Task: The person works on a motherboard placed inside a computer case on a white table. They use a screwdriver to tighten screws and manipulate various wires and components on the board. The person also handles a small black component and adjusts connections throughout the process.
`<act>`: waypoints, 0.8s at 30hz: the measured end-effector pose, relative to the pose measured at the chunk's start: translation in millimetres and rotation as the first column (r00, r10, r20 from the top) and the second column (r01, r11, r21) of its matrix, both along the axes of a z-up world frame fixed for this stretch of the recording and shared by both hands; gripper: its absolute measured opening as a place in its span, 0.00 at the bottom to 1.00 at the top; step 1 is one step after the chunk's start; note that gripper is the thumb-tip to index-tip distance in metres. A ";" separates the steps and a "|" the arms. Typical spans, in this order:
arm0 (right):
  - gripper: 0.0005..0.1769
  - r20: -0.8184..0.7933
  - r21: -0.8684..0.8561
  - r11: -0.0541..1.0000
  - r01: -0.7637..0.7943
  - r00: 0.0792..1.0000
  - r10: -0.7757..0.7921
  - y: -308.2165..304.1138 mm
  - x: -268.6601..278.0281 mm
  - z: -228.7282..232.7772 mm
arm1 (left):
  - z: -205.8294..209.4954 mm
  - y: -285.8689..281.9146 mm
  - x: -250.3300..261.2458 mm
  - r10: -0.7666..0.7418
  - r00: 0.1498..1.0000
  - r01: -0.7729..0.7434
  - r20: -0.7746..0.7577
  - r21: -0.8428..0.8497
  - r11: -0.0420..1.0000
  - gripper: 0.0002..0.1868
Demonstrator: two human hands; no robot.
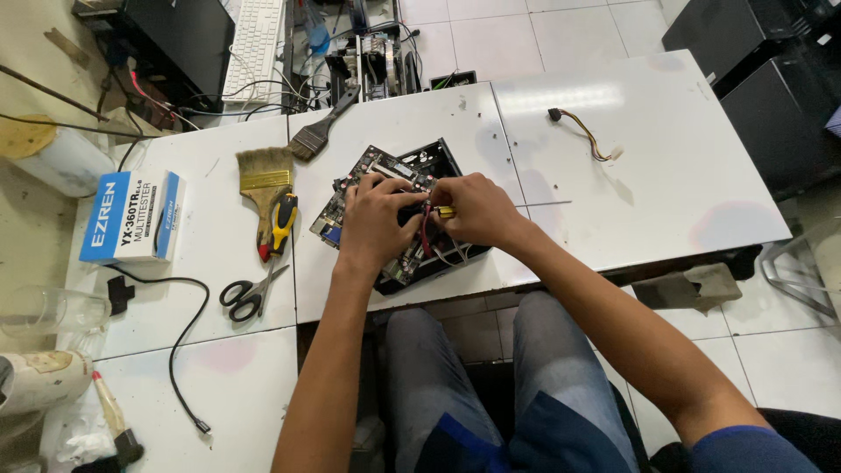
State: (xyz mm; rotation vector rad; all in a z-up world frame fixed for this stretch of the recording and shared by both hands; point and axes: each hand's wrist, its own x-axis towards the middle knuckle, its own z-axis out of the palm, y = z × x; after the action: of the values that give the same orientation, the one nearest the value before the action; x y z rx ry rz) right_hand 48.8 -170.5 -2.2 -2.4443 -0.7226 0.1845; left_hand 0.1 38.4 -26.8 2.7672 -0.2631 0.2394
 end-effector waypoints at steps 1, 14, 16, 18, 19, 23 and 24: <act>0.12 -0.001 -0.001 1.000 0.006 1.000 -0.006 1.3 0.8 -2.4 | -3.7 1.1 1.4 -0.006 1.000 0.006 -0.001 -0.001 1.000 0.16; 0.13 -0.181 0.244 0.926 0.288 0.952 -0.248 15.9 9.6 -27.6 | 0.4 -17.5 17.0 0.075 0.939 -0.066 0.336 -0.037 0.997 0.19; 0.12 -0.155 0.256 0.916 0.308 0.949 -0.276 17.7 16.2 -32.3 | 10.2 -24.3 18.3 0.069 0.921 -0.066 0.382 -0.020 0.998 0.20; 0.11 -0.136 0.364 0.878 0.310 0.951 -0.279 17.1 16.6 -27.3 | 27.1 -31.7 14.7 0.087 0.894 -0.086 0.439 -0.022 0.996 0.19; 0.11 -0.143 0.362 0.879 0.309 0.951 -0.275 19.0 16.1 -28.9 | 29.5 -31.4 12.9 0.090 0.897 -0.090 0.433 -0.021 0.996 0.19; 0.09 -0.096 0.486 0.827 0.283 0.958 -0.271 19.8 15.0 -30.1 | 32.1 -31.6 12.2 0.082 0.843 -0.084 0.531 -0.019 0.996 0.17; 0.08 -0.083 0.543 0.799 0.257 0.964 -0.254 20.4 14.7 -29.4 | 31.2 -30.1 12.9 0.088 0.816 -0.081 0.571 -0.037 0.996 0.16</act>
State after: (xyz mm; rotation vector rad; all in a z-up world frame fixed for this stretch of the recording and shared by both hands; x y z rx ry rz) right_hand 63.5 -150.1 -31.6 -1.9484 -0.3614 -0.1148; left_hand 13.0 8.3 4.3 2.6235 -0.2811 1.1024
